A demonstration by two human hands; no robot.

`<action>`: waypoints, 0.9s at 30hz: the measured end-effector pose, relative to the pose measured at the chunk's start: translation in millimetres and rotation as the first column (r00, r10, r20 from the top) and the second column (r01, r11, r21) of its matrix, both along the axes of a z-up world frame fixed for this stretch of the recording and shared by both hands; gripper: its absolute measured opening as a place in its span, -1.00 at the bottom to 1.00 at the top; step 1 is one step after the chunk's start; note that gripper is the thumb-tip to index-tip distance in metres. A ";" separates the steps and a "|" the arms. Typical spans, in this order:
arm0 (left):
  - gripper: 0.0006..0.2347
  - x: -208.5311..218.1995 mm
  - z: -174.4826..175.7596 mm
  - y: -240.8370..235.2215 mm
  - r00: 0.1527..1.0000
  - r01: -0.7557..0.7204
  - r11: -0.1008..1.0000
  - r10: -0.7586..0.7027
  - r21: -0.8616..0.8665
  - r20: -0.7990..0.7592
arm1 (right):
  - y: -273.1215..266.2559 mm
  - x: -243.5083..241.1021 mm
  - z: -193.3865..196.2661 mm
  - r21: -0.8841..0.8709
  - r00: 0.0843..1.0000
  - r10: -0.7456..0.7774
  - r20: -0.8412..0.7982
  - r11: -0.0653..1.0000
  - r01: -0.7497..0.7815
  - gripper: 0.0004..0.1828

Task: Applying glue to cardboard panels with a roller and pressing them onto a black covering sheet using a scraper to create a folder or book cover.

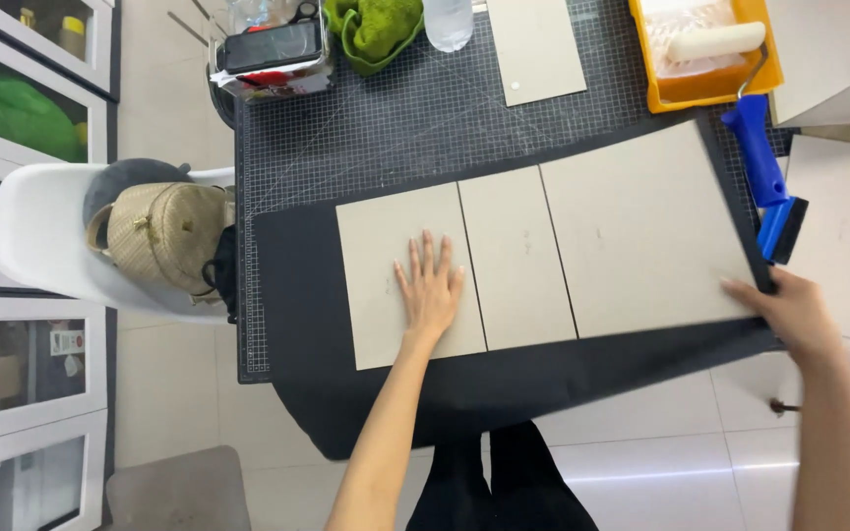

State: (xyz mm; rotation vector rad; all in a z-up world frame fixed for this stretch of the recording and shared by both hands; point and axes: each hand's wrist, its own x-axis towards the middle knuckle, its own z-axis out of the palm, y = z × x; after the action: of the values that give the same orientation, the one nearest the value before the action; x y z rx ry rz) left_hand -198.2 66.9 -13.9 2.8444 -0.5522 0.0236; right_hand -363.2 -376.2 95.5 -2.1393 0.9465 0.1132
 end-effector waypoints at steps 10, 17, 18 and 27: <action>-0.48 27.5 19.2 -34.3 0.980 -0.051 0.998 0.056 0.030 -0.190 | 100.7 -72.6 144.3 -0.166 0.980 0.196 0.036 0.968 -0.188 -0.72; -0.52 50.6 -2.1 -51.1 0.994 -0.094 0.995 0.095 0.017 -0.061 | 199.5 -39.4 216.3 -0.221 0.985 0.160 0.067 0.965 -0.142 -0.74; -0.52 52.8 -0.2 -52.8 0.993 -0.092 0.995 0.094 0.044 -0.064 | 209.0 -37.3 218.7 -0.201 0.981 0.159 0.109 0.970 -0.135 -0.77; -0.54 80.7 -18.9 -52.0 0.996 0.006 1.000 -0.006 -0.007 0.086 | 254.8 -21.5 239.6 -0.408 0.939 0.344 -0.003 0.857 -0.315 -0.73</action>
State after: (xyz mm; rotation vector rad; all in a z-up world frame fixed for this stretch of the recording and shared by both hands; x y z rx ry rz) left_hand -117.4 14.9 -32.9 2.8453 -0.5771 0.1474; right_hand -384.6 -121.4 335.0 -2.6609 0.5852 0.0090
